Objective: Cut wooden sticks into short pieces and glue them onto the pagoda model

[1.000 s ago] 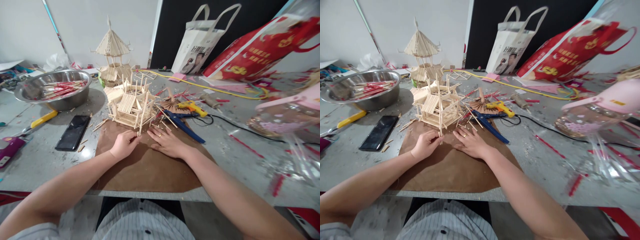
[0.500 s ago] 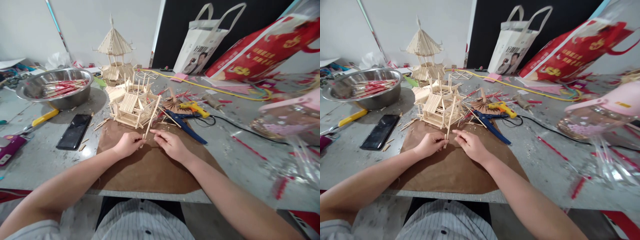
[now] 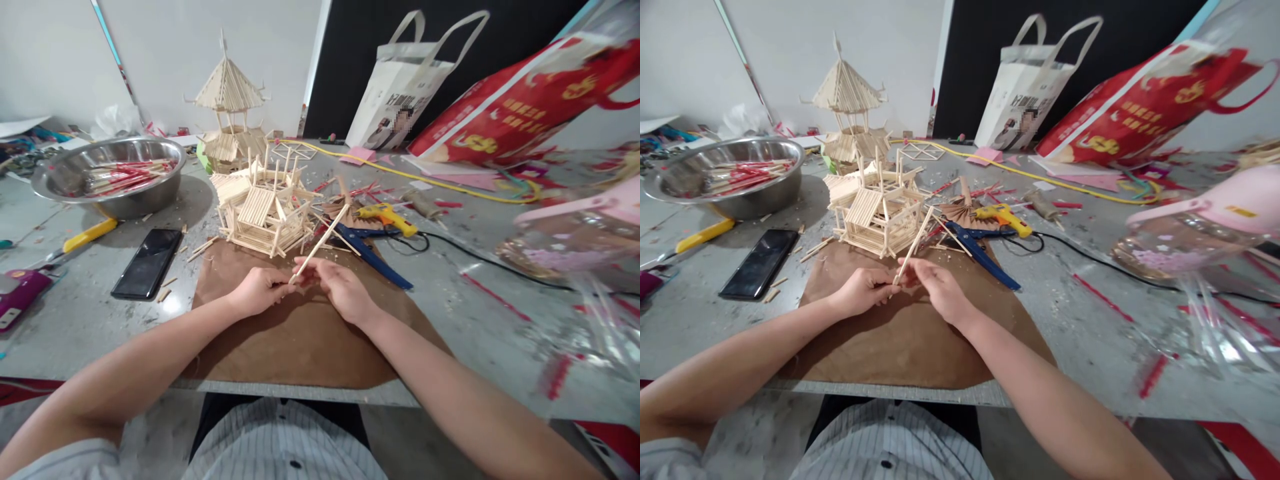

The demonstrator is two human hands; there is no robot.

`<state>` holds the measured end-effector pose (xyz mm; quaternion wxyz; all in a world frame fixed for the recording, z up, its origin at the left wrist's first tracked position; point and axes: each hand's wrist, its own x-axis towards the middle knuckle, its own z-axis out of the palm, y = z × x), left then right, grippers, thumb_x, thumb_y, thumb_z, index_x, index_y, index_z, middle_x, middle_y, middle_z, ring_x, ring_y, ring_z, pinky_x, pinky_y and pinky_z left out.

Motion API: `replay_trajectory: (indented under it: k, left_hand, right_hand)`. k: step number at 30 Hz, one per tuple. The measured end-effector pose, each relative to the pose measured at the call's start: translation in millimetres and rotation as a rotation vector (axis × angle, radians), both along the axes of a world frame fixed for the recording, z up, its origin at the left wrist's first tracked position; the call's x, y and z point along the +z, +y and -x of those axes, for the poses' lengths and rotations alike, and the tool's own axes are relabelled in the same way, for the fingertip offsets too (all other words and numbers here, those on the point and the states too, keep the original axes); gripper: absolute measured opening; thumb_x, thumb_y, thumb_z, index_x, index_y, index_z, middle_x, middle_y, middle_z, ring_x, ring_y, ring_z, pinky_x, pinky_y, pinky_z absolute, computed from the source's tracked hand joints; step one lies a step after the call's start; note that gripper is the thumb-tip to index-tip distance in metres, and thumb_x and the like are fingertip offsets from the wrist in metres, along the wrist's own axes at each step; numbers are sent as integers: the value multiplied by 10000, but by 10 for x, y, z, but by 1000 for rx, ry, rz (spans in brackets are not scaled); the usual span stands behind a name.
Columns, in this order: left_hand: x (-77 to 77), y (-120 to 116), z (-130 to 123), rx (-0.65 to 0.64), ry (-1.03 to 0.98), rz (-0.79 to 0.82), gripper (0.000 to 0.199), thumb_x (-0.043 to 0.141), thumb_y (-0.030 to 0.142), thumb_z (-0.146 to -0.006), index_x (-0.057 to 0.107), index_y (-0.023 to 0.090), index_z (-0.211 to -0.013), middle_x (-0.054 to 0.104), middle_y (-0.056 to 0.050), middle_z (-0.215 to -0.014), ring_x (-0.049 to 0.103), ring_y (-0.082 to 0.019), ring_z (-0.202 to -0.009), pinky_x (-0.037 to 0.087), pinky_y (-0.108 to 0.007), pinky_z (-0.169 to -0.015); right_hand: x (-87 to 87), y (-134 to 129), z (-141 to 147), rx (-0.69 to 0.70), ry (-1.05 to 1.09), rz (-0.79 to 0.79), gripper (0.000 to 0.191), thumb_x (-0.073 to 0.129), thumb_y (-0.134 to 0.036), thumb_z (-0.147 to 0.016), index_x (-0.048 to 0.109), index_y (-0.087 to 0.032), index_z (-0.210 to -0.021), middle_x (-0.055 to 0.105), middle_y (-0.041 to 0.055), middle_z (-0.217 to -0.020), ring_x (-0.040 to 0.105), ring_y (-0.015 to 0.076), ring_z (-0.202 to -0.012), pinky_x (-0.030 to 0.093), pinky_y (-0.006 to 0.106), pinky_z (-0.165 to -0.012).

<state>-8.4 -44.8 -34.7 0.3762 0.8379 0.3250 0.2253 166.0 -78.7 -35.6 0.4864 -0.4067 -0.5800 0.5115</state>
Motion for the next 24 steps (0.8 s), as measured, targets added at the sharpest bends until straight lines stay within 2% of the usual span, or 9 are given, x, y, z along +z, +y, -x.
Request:
replay_trajectory:
  k: [3,5,8,12,14,17,20,22,24]
  left_hand:
    - [29,16,16,22,3,-68,263,488,315,-784,619,114,-676,555,2,-548,479,-64,-508,364,-164,-514]
    - [43,29,28,18,-16,-92,271,484,316,-787,602,116,-648,560,1,-571,479,-68,-545,362,-165,-541]
    - [51,37,43,23,-21,-61,290,467,331,-794,587,116,-641,552,4,-570,471,-70,-546,357,-167,-543]
    - [56,28,66,30,-33,-17,301,455,354,-797,593,119,-669,557,2,-588,473,-74,-557,360,-170,-549]
    - [58,26,88,42,-38,7,304,448,361,-799,598,120,-687,557,4,-592,471,-73,-555,358,-171,-542]
    - [51,37,120,67,-43,29,316,447,370,-796,599,119,-679,552,6,-583,470,-74,-550,356,-172,-531]
    - [22,55,134,94,-47,16,315,463,376,-787,612,121,-678,565,5,-586,487,-78,-557,365,-176,-540]
    - [-8,68,132,112,-58,13,300,484,379,-774,625,127,-694,581,4,-596,501,-80,-556,372,-177,-542]
    - [-37,79,127,124,-78,13,282,507,377,-759,632,132,-697,594,3,-600,512,-81,-549,379,-178,-540]
  right_hand:
    - [23,40,-64,86,343,139,655,189,-672,-756,530,-255,-1129,496,61,-1235,473,182,-1095,372,366,-903]
    - [50,63,-115,110,446,199,704,104,-683,-751,483,-270,-1177,393,43,-1330,371,173,-1198,315,379,-956]
    - [84,83,-159,121,512,226,674,102,-660,-766,456,-277,-1194,336,32,-1367,328,163,-1227,298,386,-968]
    - [51,95,-151,73,449,217,528,252,-578,-794,477,-264,-1155,398,48,-1324,452,171,-1124,379,375,-899]
    - [15,95,-168,-42,274,185,426,386,-484,-785,497,-239,-1116,524,72,-1187,578,167,-902,452,358,-776]
    - [12,99,-296,-293,-236,-33,357,419,-403,-791,540,-197,-1056,630,54,-848,566,136,-589,461,318,-618]
    - [84,134,-541,-556,-802,-294,333,391,-366,-806,586,-183,-1006,634,67,-824,574,171,-713,435,316,-691]
    - [128,181,-723,-687,-1092,-285,320,409,-347,-792,594,-179,-992,632,88,-897,568,209,-823,420,328,-722]
    - [135,236,-877,-727,-1317,-171,329,434,-367,-768,598,-173,-977,618,110,-963,550,248,-900,414,345,-723]
